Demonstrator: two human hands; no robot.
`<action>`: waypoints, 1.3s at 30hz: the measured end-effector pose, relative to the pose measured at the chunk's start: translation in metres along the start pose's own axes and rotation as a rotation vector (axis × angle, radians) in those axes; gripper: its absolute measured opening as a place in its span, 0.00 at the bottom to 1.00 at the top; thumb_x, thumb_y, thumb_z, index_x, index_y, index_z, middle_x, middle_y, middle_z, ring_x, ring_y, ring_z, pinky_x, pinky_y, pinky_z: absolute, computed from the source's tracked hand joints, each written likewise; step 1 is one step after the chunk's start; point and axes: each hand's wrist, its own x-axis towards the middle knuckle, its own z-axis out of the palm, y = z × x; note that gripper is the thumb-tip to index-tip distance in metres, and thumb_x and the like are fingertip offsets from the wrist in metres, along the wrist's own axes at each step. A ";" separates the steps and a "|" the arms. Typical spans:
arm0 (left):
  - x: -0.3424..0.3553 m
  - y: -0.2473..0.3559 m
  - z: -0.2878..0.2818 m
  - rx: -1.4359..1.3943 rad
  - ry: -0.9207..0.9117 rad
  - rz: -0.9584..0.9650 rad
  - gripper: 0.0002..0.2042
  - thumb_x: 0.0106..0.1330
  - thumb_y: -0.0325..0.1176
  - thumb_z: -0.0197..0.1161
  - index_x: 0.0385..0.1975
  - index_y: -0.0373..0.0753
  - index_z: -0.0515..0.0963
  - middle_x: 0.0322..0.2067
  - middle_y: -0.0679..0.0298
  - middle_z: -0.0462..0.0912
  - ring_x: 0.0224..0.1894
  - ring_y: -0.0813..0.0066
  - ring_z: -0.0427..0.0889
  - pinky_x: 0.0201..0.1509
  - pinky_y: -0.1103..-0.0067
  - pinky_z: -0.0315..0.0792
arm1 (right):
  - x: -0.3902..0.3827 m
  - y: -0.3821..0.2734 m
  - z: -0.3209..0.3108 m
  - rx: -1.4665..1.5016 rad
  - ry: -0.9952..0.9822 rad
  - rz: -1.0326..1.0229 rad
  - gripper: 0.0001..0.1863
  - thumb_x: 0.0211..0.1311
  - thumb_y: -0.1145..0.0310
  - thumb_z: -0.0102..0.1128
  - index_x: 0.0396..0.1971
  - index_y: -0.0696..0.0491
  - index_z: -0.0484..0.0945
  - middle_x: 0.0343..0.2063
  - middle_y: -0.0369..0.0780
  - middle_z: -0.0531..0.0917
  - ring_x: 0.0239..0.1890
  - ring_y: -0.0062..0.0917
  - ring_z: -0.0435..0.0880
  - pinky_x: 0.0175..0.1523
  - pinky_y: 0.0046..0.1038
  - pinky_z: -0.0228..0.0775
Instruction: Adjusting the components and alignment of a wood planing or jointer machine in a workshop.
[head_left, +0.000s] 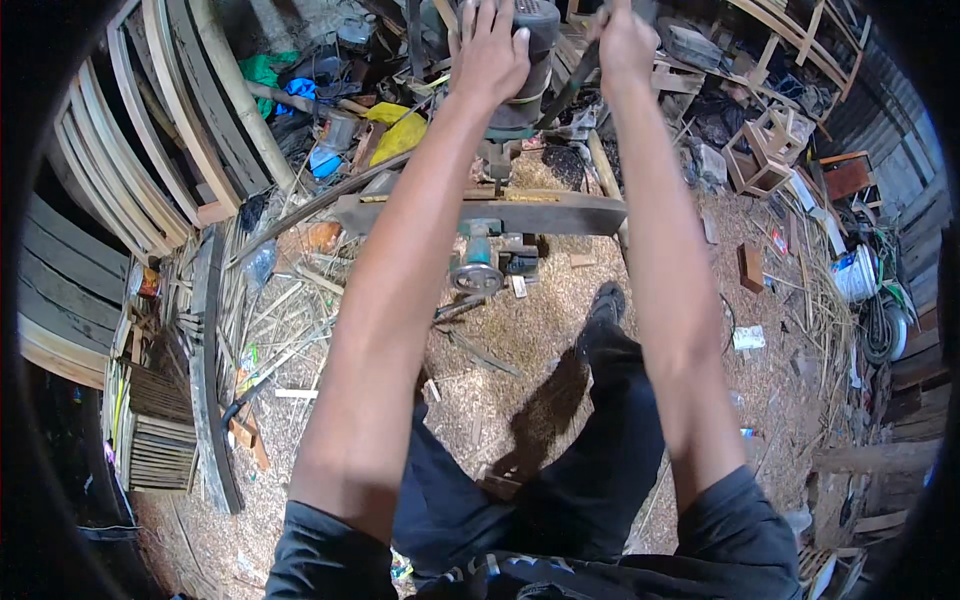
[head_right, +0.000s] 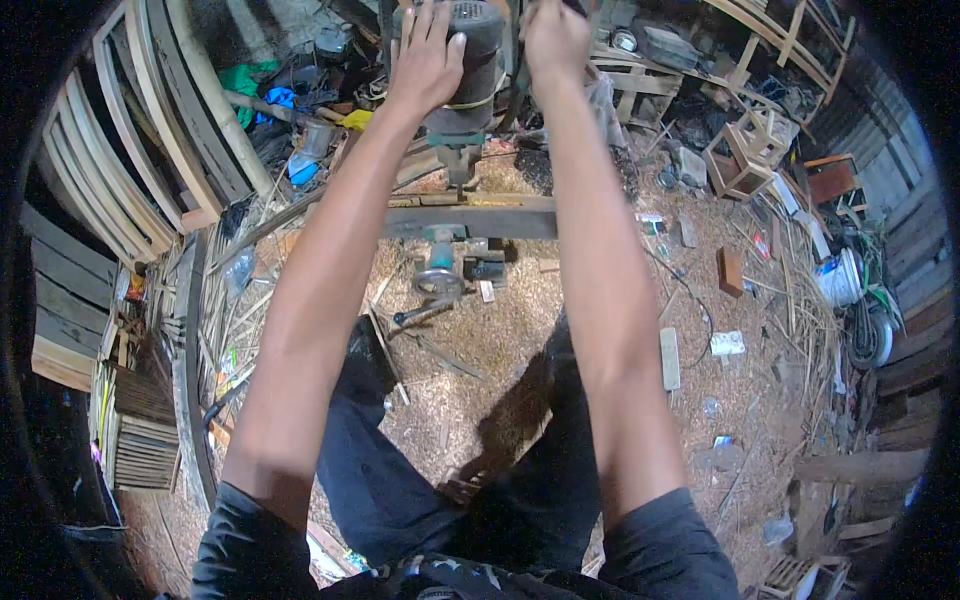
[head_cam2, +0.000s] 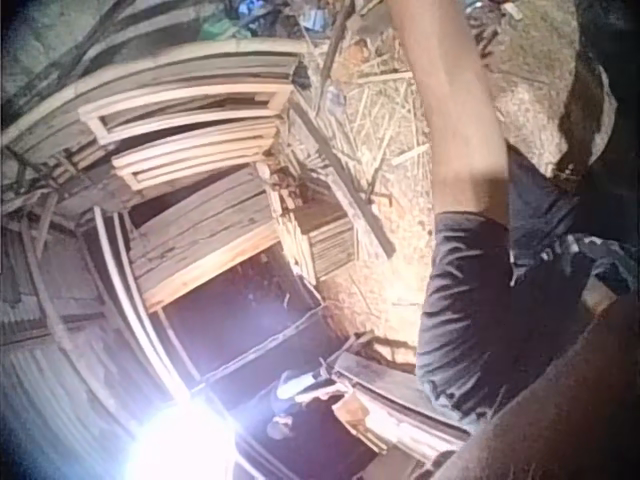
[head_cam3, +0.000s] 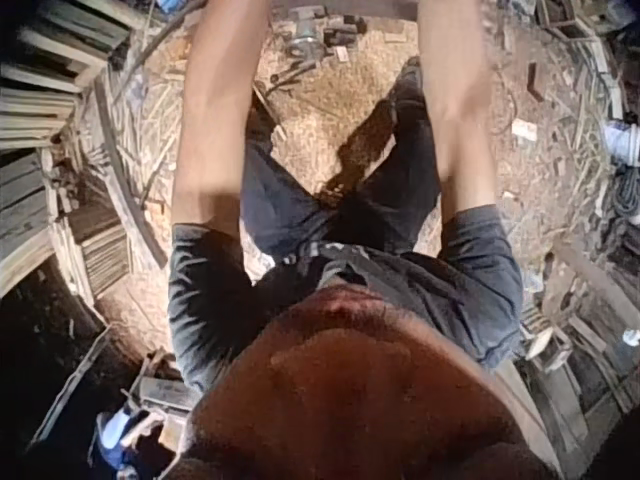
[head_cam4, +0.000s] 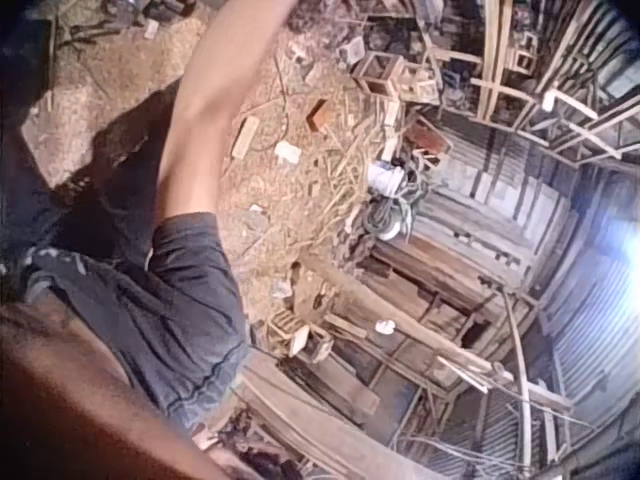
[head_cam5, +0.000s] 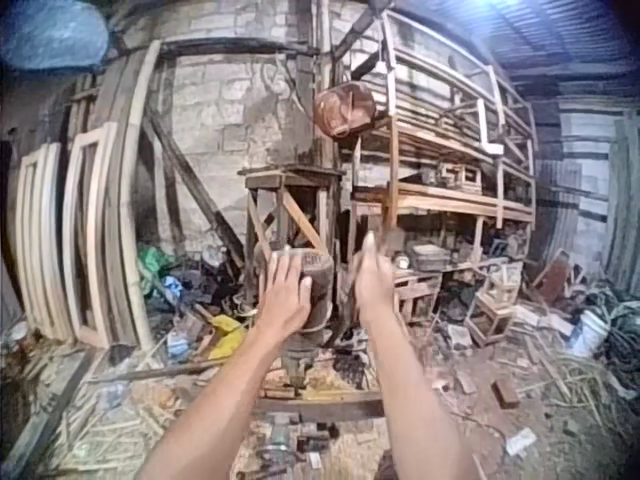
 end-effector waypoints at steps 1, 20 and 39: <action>-0.021 -0.006 -0.005 0.009 -0.007 -0.004 0.25 0.68 0.42 0.50 0.60 0.33 0.64 0.65 0.48 0.59 0.68 0.48 0.55 0.70 0.57 0.51 | -0.051 -0.007 0.001 0.026 -0.022 -0.049 0.27 0.70 0.45 0.46 0.31 0.58 0.75 0.28 0.40 0.79 0.31 0.25 0.74 0.40 0.28 0.65; -0.351 -0.006 -0.007 -0.058 -1.172 -0.569 0.22 0.61 0.42 0.59 0.53 0.38 0.72 0.56 0.50 0.73 0.60 0.52 0.69 0.65 0.63 0.63 | -0.261 0.076 -0.045 -1.141 -0.393 0.349 0.19 0.61 0.65 0.56 0.46 0.62 0.69 0.32 0.59 0.81 0.39 0.52 0.82 0.45 0.47 0.74; -0.366 0.004 0.004 -0.018 -0.937 -0.515 0.23 0.52 0.26 0.64 0.50 0.32 0.71 0.52 0.48 0.73 0.60 0.50 0.66 0.64 0.61 0.59 | -0.354 0.220 -0.045 -1.102 0.002 0.291 0.19 0.70 0.59 0.45 0.47 0.61 0.67 0.28 0.56 0.81 0.27 0.54 0.80 0.33 0.52 0.71</action>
